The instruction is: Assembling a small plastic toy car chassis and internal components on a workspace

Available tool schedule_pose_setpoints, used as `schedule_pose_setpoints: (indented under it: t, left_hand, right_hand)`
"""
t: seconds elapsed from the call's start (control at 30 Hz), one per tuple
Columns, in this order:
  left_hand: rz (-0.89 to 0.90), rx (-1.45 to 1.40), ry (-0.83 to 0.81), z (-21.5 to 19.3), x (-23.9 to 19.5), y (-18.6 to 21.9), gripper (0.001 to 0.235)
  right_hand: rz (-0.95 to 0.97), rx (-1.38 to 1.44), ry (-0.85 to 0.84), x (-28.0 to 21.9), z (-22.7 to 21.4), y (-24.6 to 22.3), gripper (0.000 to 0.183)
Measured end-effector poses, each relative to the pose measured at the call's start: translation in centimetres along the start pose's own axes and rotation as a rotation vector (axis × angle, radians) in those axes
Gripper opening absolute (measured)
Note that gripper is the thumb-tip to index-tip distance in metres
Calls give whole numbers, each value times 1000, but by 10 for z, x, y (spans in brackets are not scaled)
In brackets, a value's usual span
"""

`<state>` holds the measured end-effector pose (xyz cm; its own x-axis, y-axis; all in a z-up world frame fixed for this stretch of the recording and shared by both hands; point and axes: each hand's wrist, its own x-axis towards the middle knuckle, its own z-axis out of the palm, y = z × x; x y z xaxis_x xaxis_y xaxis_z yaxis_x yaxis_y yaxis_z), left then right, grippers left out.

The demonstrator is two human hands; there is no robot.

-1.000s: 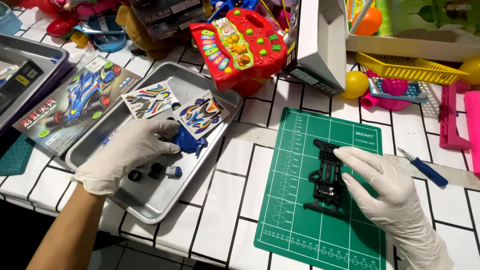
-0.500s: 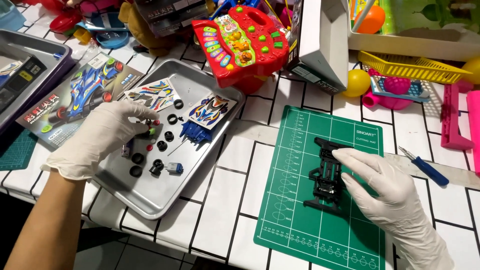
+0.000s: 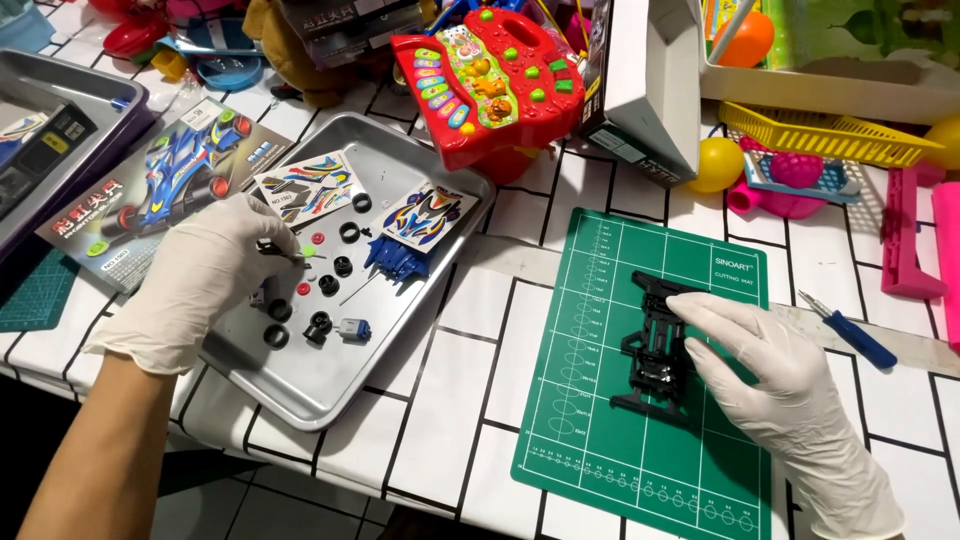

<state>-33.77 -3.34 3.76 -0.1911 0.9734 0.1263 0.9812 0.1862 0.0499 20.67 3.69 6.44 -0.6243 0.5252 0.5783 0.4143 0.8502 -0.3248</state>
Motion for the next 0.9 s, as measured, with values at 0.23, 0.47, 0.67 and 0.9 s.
schedule_pose_setpoints:
  t: [0.23,0.47,0.67,0.9]
  left_hand:
    - [57,-43,-85,1,3,10,24]
    - [163,5,25,-2,-2,17,9]
    - [283,-583,335,-55,-30,102,18]
    - [392,-1257,113,-48,-39,245,12]
  right_hand:
    - [-42,-8,9,1,1,1,30]
    - [-59,-31,41,3,-3,2,27]
    - [193,39,141,3,-9,-15,28]
    - [244,77,175,1,-9,-19,25]
